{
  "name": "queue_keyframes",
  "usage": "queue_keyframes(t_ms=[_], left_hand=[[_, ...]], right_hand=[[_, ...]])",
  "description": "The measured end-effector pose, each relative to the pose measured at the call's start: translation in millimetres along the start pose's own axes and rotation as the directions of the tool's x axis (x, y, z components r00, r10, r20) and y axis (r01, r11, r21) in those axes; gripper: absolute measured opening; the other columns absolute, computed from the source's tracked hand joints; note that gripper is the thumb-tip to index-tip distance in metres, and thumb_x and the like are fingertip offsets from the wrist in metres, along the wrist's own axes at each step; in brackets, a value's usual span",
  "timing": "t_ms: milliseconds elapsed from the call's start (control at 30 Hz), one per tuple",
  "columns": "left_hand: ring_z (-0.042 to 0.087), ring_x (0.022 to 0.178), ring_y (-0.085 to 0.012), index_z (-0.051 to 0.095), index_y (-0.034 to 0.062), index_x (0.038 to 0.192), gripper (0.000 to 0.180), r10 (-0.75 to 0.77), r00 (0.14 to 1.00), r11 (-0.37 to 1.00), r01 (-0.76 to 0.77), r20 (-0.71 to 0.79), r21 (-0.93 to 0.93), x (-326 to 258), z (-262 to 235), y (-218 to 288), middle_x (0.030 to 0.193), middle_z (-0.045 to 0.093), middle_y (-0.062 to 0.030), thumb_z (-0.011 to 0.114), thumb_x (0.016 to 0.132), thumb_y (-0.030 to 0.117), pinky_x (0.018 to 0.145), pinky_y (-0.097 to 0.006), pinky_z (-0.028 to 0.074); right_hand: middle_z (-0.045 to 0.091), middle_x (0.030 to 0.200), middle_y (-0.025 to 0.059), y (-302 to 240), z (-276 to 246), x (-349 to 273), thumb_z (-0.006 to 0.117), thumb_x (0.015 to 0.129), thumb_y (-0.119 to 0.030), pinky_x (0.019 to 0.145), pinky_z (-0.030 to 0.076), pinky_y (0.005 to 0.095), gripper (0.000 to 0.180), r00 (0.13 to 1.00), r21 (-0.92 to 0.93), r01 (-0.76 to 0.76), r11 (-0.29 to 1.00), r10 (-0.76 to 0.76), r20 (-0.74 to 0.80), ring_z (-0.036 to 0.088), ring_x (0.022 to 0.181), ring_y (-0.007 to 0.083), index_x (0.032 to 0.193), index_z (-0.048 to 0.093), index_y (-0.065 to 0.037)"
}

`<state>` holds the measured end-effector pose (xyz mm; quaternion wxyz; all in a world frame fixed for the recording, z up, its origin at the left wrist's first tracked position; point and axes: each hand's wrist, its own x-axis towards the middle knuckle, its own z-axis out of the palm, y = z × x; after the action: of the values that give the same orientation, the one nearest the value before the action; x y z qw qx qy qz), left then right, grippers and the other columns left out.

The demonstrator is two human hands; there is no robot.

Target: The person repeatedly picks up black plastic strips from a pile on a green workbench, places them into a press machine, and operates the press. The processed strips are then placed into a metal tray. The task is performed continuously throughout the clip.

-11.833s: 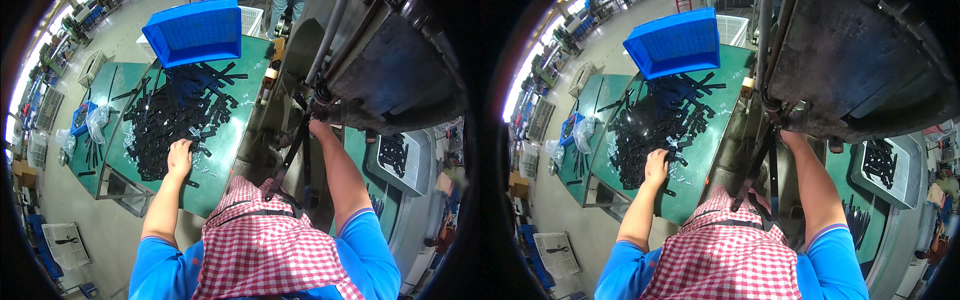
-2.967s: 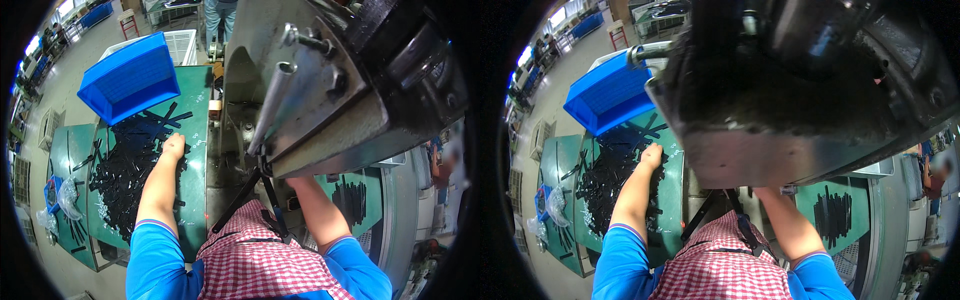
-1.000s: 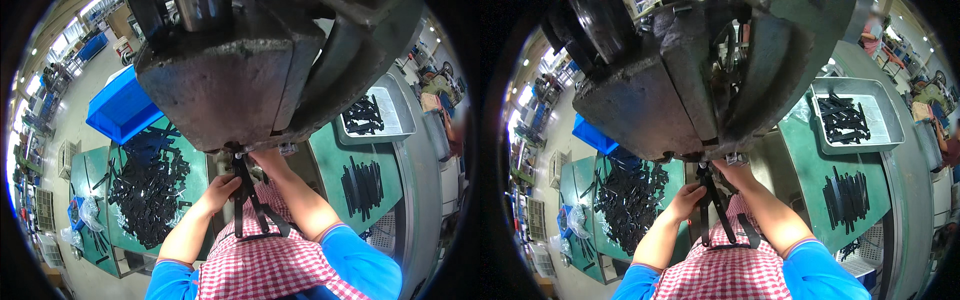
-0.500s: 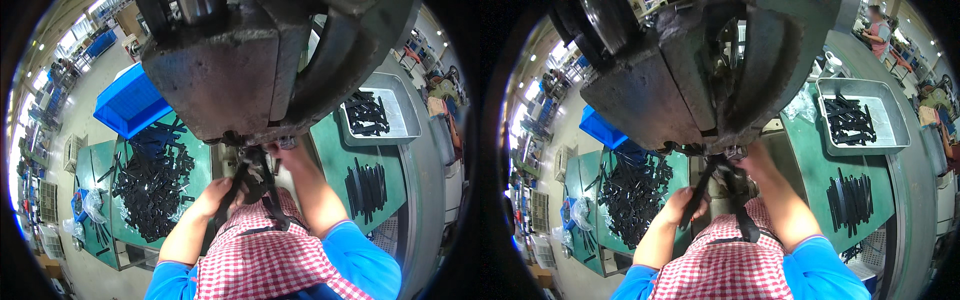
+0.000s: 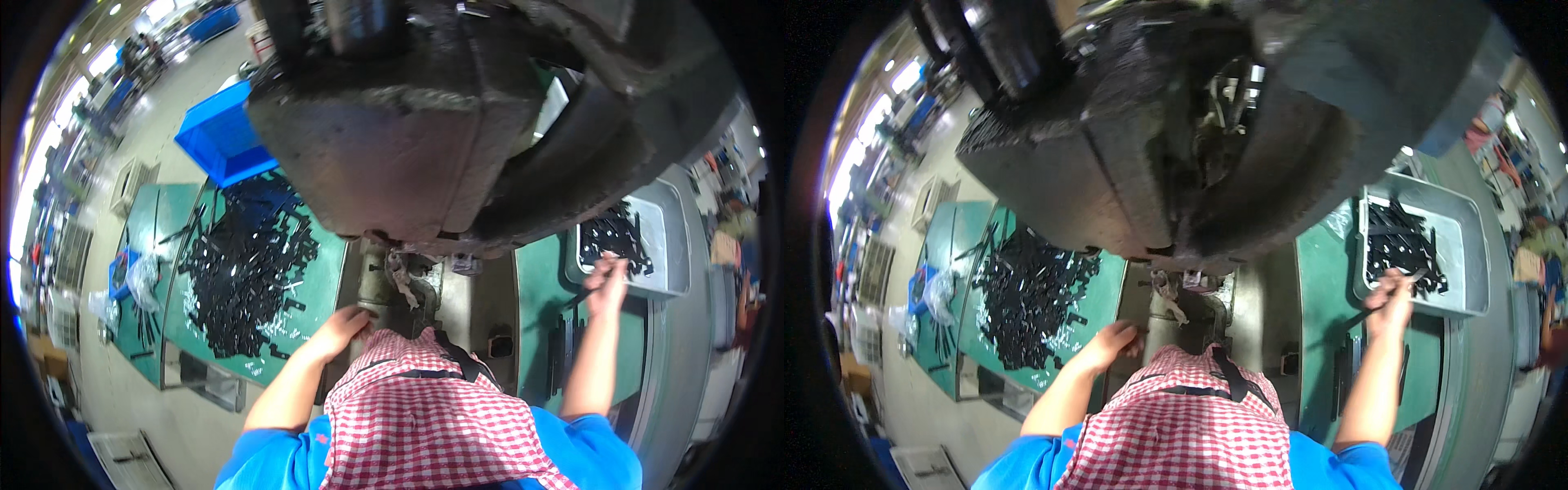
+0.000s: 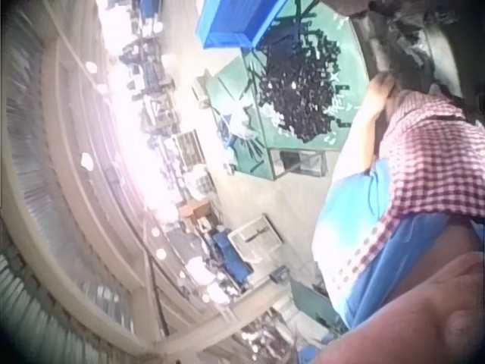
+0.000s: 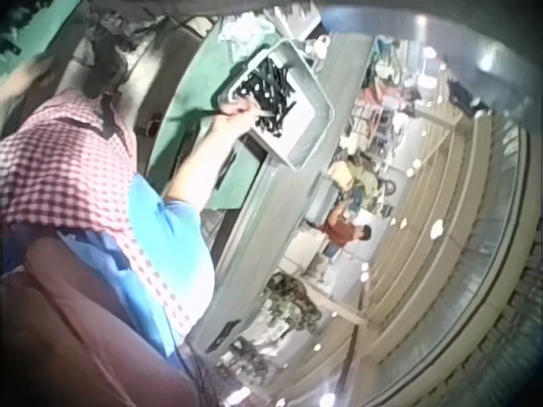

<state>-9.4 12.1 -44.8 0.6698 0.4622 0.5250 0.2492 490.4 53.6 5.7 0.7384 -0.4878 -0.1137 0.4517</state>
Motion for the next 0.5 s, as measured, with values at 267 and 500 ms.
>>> queue_keyframes(t_ms=[267, 500], left_hand=[[0.057, 0.096, -0.0285, 0.060, 0.0055, 0.102, 0.026, 0.488, 0.656, 0.663, 0.151, -0.576, 0.733, 47, -123, -61, 0.098, 0.059, -0.0169, 0.057, 0.077, 0.009, 0.086, -0.037, 0.045], [0.042, 0.116, -0.0321, 0.047, 0.0067, 0.121, 0.048, 0.277, 0.434, 0.631, 0.591, -0.857, 0.503, 50, -236, -57, 0.123, 0.046, -0.0143, 0.062, 0.077, 0.018, 0.096, -0.040, 0.039]], right_hand=[[0.055, 0.067, 0.0041, 139, 110, -107, 0.037, 0.094, -0.045, 0.049, 0.041, 0.0272, 0.048, 0.611, -0.516, -0.306, 0.800, 0.581, 0.538, 0.050, 0.055, 0.0126, 0.093, 0.059, -0.002], [0.049, 0.060, 0.0007, 145, 132, -121, 0.036, 0.094, -0.047, 0.048, 0.033, 0.0223, 0.052, 0.615, -0.650, 0.015, 0.760, 0.506, 0.606, 0.041, 0.052, 0.0076, 0.090, 0.060, -0.001]])
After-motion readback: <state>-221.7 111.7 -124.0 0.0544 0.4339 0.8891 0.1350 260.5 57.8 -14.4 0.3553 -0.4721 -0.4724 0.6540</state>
